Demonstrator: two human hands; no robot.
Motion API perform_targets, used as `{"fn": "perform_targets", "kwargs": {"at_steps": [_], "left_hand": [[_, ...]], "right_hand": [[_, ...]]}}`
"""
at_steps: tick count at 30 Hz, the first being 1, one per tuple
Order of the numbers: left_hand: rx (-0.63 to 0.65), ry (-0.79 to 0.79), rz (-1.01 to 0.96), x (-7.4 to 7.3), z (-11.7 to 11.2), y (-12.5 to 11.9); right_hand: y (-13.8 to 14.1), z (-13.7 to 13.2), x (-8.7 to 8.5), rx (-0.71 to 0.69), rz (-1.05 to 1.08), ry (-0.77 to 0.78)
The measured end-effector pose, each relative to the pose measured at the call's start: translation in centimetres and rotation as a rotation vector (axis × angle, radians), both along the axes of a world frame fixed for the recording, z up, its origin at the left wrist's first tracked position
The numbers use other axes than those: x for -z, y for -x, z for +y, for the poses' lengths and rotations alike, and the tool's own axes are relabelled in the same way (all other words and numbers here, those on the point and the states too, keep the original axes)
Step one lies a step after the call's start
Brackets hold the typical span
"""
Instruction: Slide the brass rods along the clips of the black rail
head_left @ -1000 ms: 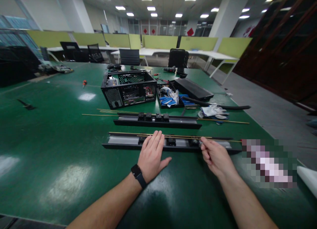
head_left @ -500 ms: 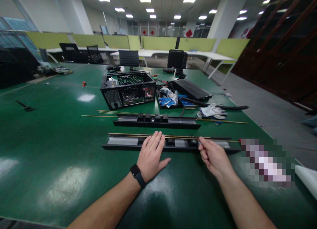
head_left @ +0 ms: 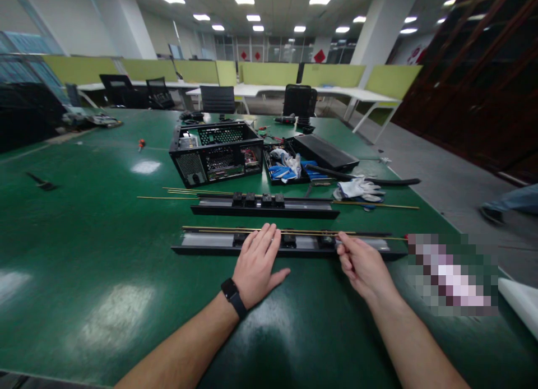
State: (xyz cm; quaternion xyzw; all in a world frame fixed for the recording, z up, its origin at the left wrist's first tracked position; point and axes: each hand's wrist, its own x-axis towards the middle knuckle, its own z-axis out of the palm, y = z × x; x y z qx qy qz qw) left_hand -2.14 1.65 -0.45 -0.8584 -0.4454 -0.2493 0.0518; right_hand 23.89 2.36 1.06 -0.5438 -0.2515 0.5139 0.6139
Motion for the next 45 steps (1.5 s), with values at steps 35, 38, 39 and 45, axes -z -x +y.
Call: {"fn": "perform_targets", "kwargs": {"at_steps": [35,38,39,45], "left_hand": [[-0.005,0.012,-0.018,0.1,0.1,0.1],[0.001,0.022,-0.011,0.1,0.1,0.0],[0.004,0.024,-0.009,0.1,0.1,0.0],[0.015,0.031,-0.012,-0.1,0.1,0.1]], "right_hand": [[-0.7,0.0,-0.2,0.099,0.024,0.016],[-0.2,-0.1,-0.4,0.0,0.015,0.04],[0.0,-0.2,-0.5,-0.026,0.013,0.042],[-0.3,0.0,-0.2,0.096,0.029,0.014]]}}
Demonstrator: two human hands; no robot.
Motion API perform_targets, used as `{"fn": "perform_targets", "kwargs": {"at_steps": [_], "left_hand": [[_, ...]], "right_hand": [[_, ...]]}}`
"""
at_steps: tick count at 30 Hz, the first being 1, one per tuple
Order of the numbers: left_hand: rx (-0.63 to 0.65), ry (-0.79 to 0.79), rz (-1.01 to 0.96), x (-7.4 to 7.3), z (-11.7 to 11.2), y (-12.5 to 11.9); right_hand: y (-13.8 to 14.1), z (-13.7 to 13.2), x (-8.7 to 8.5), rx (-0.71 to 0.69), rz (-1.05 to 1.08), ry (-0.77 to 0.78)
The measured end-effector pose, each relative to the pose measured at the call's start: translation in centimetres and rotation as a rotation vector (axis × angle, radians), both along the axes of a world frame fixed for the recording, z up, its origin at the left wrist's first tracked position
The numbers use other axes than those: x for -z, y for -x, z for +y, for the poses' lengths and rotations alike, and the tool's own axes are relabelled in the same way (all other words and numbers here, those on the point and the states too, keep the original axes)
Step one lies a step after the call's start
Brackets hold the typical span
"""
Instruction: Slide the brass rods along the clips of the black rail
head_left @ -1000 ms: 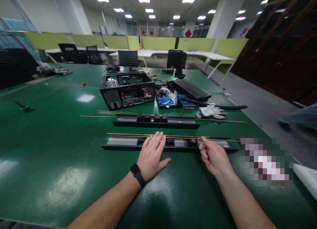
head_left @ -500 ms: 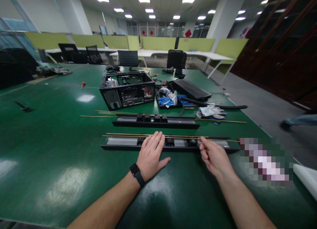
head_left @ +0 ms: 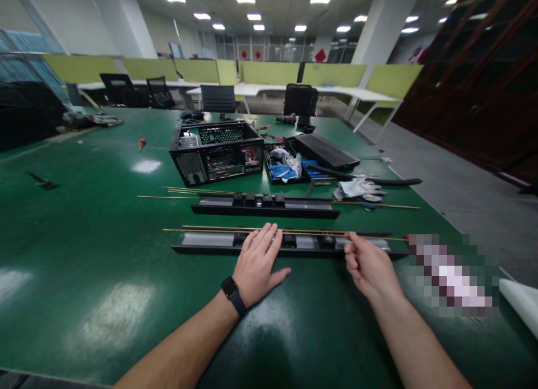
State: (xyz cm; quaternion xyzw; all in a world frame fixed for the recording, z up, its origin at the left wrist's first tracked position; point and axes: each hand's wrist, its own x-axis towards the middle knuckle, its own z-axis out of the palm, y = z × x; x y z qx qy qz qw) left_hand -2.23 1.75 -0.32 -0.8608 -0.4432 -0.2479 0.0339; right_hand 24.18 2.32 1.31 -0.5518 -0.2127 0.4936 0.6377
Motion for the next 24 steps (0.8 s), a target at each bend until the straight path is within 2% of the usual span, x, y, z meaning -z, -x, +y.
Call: {"fn": "perform_targets", "kwargs": {"at_steps": [10,17,22,24], "left_hand": [[-0.005,-0.019,-0.008,0.04,0.02,-0.01],[-0.009,-0.019,-0.009,0.16,0.01,-0.09],[-0.004,-0.021,-0.02,0.28,0.1,-0.13],[-0.004,-0.021,-0.019,0.29,0.13,-0.09]], "right_hand": [[0.18,-0.09,-0.06,-0.094,-0.006,0.014],[-0.56,0.15,-0.08,0.004,0.027,0.0],[0.29,-0.04,-0.07,-0.114,-0.014,0.001],[0.34,-0.07,-0.09,-0.115,-0.011,0.001]]}}
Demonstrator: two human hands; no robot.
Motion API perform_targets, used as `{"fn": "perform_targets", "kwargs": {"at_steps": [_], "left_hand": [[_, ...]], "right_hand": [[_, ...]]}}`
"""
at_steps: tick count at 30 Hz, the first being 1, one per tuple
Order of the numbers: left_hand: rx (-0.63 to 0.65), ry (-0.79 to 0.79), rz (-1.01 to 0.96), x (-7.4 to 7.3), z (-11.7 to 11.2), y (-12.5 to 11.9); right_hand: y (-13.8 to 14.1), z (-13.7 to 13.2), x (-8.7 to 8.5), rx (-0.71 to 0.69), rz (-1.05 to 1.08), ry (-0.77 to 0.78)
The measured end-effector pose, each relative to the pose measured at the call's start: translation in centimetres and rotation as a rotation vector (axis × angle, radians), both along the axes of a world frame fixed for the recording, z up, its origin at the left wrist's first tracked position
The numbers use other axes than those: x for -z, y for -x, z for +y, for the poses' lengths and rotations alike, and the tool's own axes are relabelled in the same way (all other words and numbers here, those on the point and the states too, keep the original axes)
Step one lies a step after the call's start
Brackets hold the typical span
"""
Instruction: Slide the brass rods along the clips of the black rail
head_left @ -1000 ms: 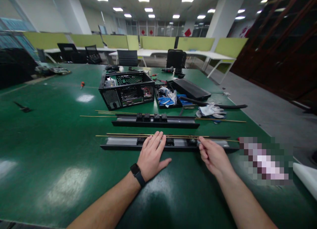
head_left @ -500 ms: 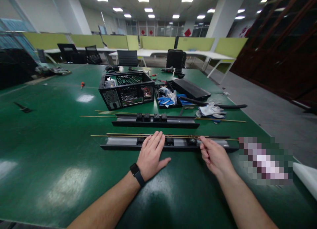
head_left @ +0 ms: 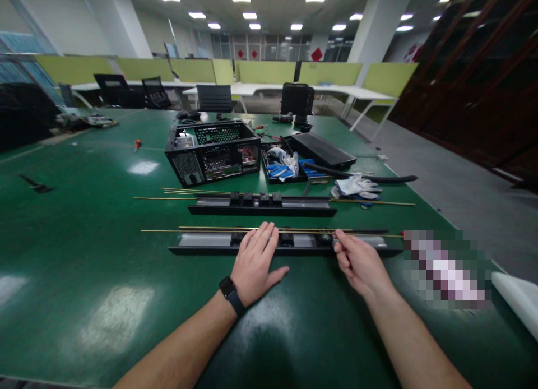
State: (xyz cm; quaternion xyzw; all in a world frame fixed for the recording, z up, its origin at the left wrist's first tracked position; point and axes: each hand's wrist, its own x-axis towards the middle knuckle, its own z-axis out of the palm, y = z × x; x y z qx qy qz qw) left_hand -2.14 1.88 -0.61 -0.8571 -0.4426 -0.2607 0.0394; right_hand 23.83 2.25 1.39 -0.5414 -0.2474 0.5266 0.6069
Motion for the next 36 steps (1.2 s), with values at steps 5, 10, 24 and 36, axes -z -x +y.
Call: {"fn": "perform_targets", "kwargs": {"at_steps": [5,10,24,36], "left_hand": [[-0.006,0.004,0.012,-0.05,0.01,0.06],[-0.007,0.002,0.011,-0.18,-0.04,-0.04],[-0.014,-0.021,0.0,0.17,0.12,0.02],[-0.004,-0.01,0.001,0.05,0.04,0.0]], "right_hand": [[-0.42,0.05,-0.04,0.115,0.027,-0.015],[0.22,-0.1,-0.04,-0.025,-0.003,0.007],[0.19,-0.04,-0.39,0.011,0.024,0.002],[0.36,-0.07,-0.08,0.02,0.007,-0.007]]}}
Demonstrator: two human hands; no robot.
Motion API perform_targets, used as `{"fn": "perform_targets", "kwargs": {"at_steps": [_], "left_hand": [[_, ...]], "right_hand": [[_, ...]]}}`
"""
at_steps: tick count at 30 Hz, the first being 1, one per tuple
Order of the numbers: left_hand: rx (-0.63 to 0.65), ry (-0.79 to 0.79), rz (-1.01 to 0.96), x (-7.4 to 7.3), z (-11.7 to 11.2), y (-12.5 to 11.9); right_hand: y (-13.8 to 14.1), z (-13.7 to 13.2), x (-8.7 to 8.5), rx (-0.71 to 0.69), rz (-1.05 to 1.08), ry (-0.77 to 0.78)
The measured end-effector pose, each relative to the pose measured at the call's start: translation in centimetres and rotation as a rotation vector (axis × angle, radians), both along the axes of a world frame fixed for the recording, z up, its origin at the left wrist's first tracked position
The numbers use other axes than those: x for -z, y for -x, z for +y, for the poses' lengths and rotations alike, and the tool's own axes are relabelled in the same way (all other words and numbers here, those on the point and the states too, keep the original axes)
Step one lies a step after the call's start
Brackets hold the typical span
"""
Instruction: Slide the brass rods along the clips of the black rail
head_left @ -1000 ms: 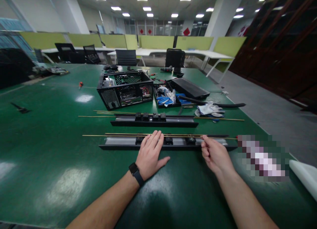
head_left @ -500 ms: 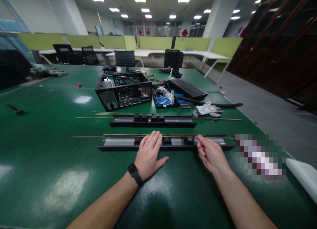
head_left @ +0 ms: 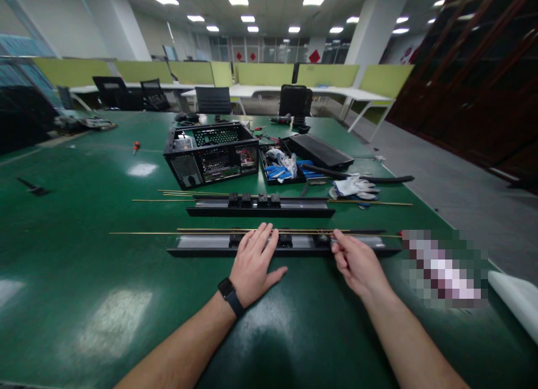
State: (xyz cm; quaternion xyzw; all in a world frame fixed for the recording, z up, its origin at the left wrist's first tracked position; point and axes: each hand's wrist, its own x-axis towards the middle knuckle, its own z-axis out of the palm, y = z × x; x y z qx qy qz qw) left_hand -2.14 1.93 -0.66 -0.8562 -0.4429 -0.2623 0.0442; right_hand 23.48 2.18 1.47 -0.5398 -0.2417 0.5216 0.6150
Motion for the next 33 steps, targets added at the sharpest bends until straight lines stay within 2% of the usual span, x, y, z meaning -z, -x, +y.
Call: {"fn": "perform_targets", "kwargs": {"at_steps": [4,9,14,20,25,30,33], "left_hand": [[0.006,0.0,-0.003,-0.04,-0.02,0.0],[0.004,-0.006,-0.014,0.03,0.02,-0.04],[0.004,-0.009,-0.01,0.08,0.05,-0.01],[0.005,-0.001,0.001,-0.06,0.04,-0.11],[0.004,0.011,0.002,-0.08,0.0,-0.07],[0.009,0.008,0.002,-0.01,0.01,-0.13],[0.009,0.002,0.0,0.02,0.03,-0.14]], "right_hand": [[-0.22,0.07,-0.03,0.104,0.022,-0.003],[-0.3,0.1,-0.04,0.009,0.003,-0.005],[-0.47,0.13,-0.08,0.107,0.025,-0.016],[-0.18,0.0,0.07,-0.005,-0.004,-0.005],[-0.41,0.09,0.06,0.124,0.019,0.001],[-0.12,0.04,0.11,0.004,-0.002,-0.006],[-0.16,0.02,0.03,0.03,0.003,-0.006]]}}
